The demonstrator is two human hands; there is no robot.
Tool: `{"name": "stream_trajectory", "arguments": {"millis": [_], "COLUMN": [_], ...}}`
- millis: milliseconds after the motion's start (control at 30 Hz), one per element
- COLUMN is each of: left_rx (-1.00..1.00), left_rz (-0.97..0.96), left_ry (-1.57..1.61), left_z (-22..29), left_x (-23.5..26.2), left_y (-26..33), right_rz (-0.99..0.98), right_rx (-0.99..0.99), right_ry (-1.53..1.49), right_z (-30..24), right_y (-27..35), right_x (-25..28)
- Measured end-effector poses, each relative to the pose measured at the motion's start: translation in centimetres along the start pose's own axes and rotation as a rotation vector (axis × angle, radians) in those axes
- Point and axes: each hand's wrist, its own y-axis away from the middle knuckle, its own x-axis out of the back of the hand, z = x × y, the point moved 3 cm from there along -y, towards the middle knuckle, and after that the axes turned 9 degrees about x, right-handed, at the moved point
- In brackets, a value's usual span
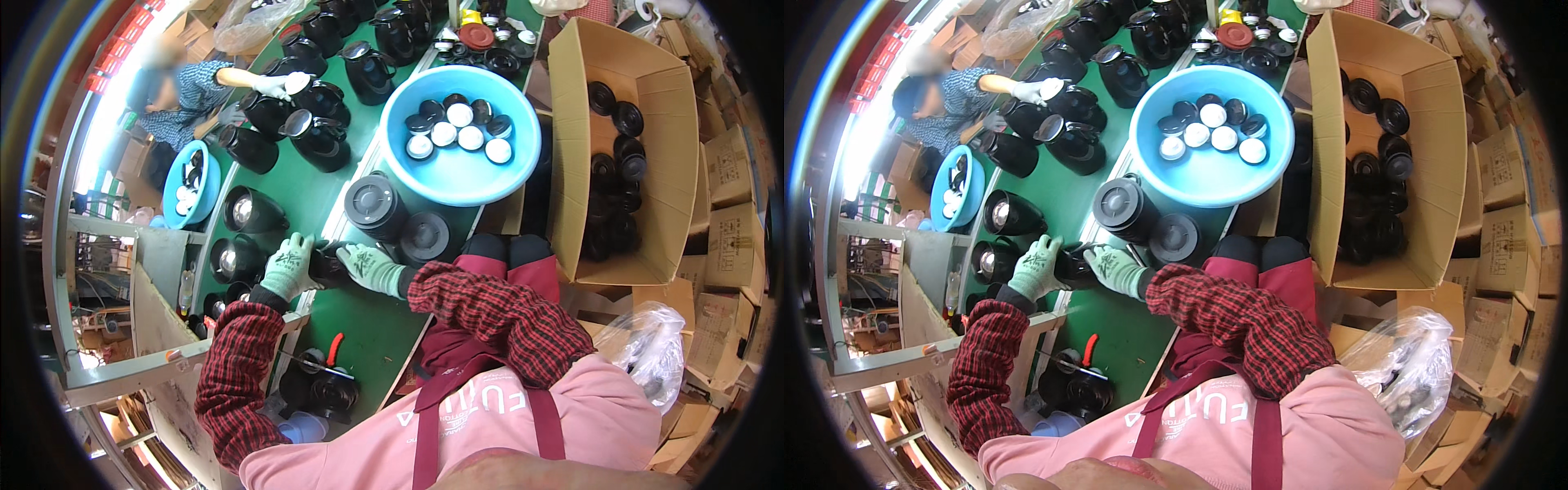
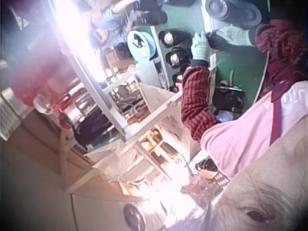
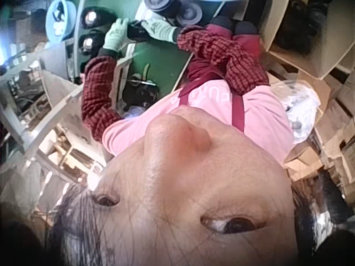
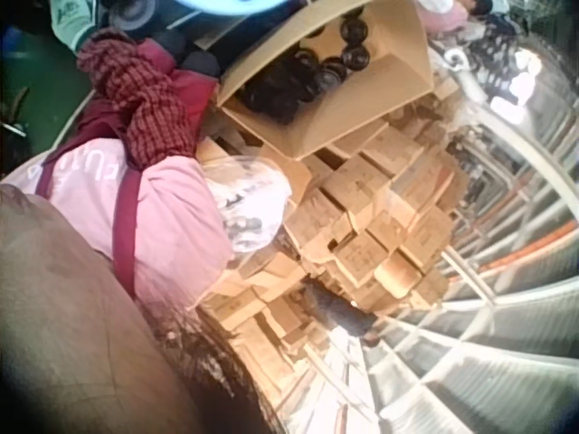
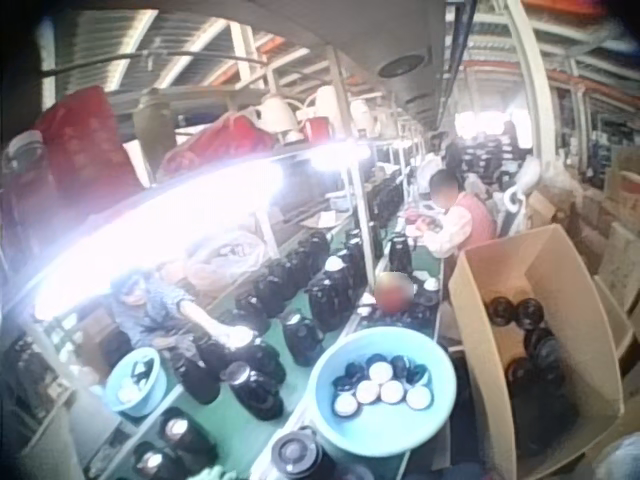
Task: The person assembles black kettles on a conveyor belt. They pick up kettle bodies, insert metal strainers, and place lids on top. The person handles the kettles one at a time, moving them along the belt after assembly.
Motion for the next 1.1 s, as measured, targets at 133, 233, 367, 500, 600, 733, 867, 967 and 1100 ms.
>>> {"name": "stream_trajectory", "arguments": {"millis": [133,233,367,500,600,733,867,967,1100], "left_rx": [-0.089,-0.268,-0.295,-0.154,-0.102,-0.010,0.090,0.175,0.391], "left_rz": [-0.037,0.027,-0.044,0.113,0.199,0.238,0.268,0.565,0.706], "left_ry": [-0.084,-0.178,-0.205,-0.245,-0.171,-0.167,-0.104,-0.033,0.210], "left_z": [0.2,0.6,0.5,-4.7,-7.7,-9.9,-9.5,-5.8,-3.8], "left_x": [-1.3,-1.6,1.5,3.4,4.1,1.6,0.0,-1.0,-5.1], "left_y": [0.0,-0.3,-2.3,-7.2,-11.6,-17.5,-16.8,-12.8,-5.7], "right_rz": [-0.125,-0.108,-0.092,0.135,0.124,0.145,0.045,0.083,0.096], "right_rx": [-0.018,0.036,0.016,-0.030,0.043,0.076,-0.028,-0.047,-0.200], "right_ry": [-0.041,-0.237,-0.400,-0.253,-0.419,-0.606,-0.787,-0.763,-0.857], "right_z": [-0.8,1.2,2.9,1.9,0.5,-0.1,0.3,1.3,2.7], "right_y": [0.2,-0.4,-0.7,0.1,2.5,6.7,9.4,11.4,15.7], "right_x": [1.5,3.0,4.6,7.6,10.1,11.7,13.3,13.2,12.2]}}
